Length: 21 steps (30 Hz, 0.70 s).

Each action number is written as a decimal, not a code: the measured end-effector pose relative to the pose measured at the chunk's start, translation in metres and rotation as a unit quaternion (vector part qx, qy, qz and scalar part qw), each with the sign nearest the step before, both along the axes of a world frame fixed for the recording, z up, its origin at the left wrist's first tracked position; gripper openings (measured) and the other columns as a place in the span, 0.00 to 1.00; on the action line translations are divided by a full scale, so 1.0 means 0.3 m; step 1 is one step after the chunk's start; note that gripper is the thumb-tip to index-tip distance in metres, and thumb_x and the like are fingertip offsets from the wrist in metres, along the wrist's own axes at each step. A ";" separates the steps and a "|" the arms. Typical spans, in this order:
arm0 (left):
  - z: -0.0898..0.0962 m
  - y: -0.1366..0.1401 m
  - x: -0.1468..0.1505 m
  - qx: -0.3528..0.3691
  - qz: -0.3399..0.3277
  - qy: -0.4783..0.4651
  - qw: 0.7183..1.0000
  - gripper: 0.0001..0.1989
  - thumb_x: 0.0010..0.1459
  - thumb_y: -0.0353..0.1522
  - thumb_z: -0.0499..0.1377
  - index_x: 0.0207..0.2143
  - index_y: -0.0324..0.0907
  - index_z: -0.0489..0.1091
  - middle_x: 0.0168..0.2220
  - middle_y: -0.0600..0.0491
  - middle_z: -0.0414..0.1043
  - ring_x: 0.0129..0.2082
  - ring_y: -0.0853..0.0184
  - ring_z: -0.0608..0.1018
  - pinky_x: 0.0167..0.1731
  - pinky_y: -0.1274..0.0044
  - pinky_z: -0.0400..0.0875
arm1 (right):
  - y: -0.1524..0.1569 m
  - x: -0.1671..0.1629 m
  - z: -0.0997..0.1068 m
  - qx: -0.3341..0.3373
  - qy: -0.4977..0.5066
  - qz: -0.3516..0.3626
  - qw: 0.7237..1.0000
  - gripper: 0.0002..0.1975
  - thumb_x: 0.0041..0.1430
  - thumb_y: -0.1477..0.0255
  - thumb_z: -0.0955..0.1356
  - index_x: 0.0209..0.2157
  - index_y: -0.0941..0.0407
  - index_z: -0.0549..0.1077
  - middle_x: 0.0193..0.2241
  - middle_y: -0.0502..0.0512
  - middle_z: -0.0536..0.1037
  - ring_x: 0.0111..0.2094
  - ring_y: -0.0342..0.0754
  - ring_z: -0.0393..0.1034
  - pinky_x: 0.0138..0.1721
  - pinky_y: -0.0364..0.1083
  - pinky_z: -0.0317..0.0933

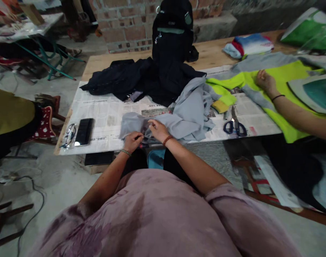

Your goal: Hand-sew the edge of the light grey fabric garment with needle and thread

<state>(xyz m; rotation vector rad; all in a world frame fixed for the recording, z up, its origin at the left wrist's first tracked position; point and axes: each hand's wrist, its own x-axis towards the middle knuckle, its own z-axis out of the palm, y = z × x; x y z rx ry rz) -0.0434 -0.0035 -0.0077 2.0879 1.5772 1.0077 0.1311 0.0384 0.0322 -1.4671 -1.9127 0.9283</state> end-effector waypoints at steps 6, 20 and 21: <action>-0.005 0.006 0.000 0.004 0.000 -0.015 1.000 0.04 0.52 0.30 0.59 0.27 0.42 0.74 0.27 0.54 0.76 0.29 0.70 0.76 0.34 0.77 0.69 | -0.118 0.044 -0.003 0.265 -0.131 0.124 0.947 0.11 0.58 0.71 0.60 0.35 0.59 0.72 0.32 0.59 0.71 0.38 0.50 0.61 0.44 0.48 0.53; 0.002 0.012 -0.006 -0.006 -0.045 -0.002 0.999 0.07 0.55 0.30 0.56 0.27 0.41 0.74 0.25 0.54 0.74 0.27 0.71 0.74 0.31 0.78 0.68 | -0.096 -0.036 -0.120 0.210 -0.141 0.130 0.959 0.10 0.60 0.72 0.60 0.36 0.59 0.73 0.32 0.58 0.73 0.37 0.48 0.63 0.42 0.46 0.53; 0.002 0.012 -0.006 -0.006 -0.045 -0.003 0.999 0.07 0.55 0.30 0.56 0.27 0.41 0.74 0.25 0.54 0.74 0.27 0.71 0.74 0.32 0.78 0.67 | -0.097 -0.034 -0.122 0.207 -0.126 0.123 0.962 0.10 0.60 0.72 0.61 0.35 0.58 0.73 0.32 0.57 0.74 0.36 0.47 0.64 0.42 0.46 0.53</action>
